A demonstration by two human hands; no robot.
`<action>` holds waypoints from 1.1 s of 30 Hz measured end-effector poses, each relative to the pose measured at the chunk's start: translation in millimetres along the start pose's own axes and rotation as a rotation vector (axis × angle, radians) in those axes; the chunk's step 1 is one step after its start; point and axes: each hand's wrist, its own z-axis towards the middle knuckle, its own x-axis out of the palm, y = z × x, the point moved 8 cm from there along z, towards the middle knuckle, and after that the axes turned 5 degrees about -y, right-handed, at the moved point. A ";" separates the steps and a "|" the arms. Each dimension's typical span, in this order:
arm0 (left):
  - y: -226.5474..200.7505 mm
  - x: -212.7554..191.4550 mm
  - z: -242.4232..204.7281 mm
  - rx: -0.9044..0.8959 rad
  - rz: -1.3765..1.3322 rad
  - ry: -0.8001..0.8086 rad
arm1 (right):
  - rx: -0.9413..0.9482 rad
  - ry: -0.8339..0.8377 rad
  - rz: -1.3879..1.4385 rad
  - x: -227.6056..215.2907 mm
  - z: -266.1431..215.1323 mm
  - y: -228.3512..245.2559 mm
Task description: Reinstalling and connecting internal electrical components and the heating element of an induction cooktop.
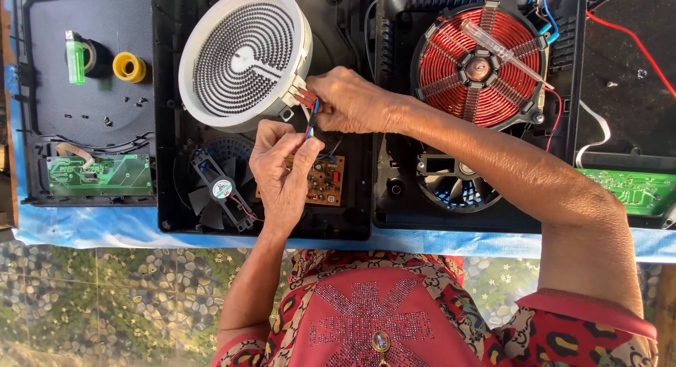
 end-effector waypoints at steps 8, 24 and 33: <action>-2.3 0.3 0.8 0.004 -0.030 -0.009 | 0.057 -0.041 0.112 -10.5 6.1 0.9; 0.5 -2.2 1.1 -0.025 -0.045 0.007 | 0.023 0.058 -0.074 -5.2 0.0 10.1; 0.2 -4.6 2.2 -0.039 -0.024 -0.014 | -0.019 0.095 -0.268 -1.3 -0.4 22.3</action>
